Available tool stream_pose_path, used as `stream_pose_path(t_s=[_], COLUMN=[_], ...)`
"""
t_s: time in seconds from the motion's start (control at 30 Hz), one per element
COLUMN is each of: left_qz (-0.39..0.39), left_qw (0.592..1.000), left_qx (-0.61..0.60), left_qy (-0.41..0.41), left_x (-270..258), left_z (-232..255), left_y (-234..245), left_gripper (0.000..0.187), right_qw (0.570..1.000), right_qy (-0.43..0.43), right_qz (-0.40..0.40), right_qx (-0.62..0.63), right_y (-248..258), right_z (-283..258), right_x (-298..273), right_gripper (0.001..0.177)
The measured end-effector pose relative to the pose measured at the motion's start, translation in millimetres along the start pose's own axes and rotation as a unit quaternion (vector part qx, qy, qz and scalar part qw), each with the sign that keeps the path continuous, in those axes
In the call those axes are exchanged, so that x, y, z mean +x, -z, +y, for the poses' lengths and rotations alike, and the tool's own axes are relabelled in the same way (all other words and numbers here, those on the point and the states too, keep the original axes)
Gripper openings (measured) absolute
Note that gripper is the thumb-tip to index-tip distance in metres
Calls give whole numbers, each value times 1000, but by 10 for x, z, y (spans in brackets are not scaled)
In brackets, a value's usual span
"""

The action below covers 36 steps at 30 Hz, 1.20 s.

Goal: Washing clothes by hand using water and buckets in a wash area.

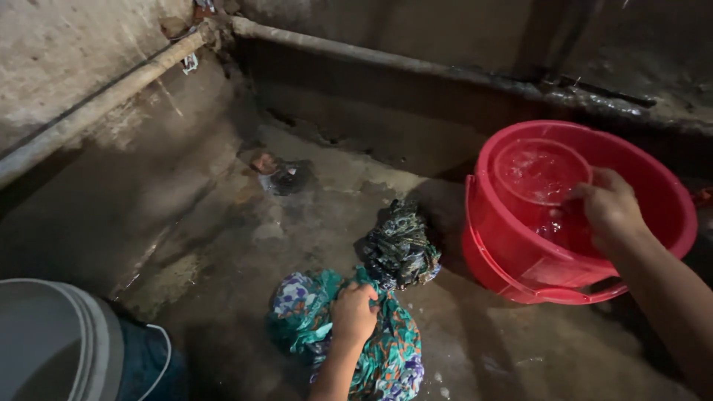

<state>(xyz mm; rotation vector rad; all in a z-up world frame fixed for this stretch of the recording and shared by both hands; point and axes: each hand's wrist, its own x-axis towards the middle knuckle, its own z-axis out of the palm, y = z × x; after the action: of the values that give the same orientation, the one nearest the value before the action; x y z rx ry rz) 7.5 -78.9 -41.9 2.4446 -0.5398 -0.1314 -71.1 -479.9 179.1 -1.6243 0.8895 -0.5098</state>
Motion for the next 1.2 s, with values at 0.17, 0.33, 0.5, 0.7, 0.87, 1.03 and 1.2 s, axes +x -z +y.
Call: stream_pose_path(t_s=[0.17, 0.33, 0.5, 0.7, 0.87, 1.03, 1.2], left_qz=[27, -22, -38, -39, -33, 49, 86], left_qw=[999, 999, 997, 991, 910, 913, 984], left_qx=[-7, -24, -46, -111, -413, -398, -146], left_qy=[-24, -33, -50, -62, -7, -74, -52], left_x=[8, 138, 174, 271, 502, 498, 12], left_z=[-12, -154, -296, -526, -935, -989, -631], left_y=[-2, -42, -141, -338, -644, -422, 132], left_gripper=[23, 24, 24, 20, 14, 26, 30], right_qw=[996, 991, 986, 982, 956, 910, 839], right_qy=[63, 107, 103, 69, 86, 196, 336], right_qz=[-13, -27, -86, -175, -276, -287, -249], right_qx=[57, 76, 100, 28, -37, -226, -347], right_y=[32, 6, -301, -872, -1322, -1537, -1586], right_z=[-477, -734, -953, -623, -414, -558, -594], right_x=[-420, -565, -984, -1180, -1440, -1782, -1835], right_gripper=[52, 50, 52, 56, 56, 58, 62])
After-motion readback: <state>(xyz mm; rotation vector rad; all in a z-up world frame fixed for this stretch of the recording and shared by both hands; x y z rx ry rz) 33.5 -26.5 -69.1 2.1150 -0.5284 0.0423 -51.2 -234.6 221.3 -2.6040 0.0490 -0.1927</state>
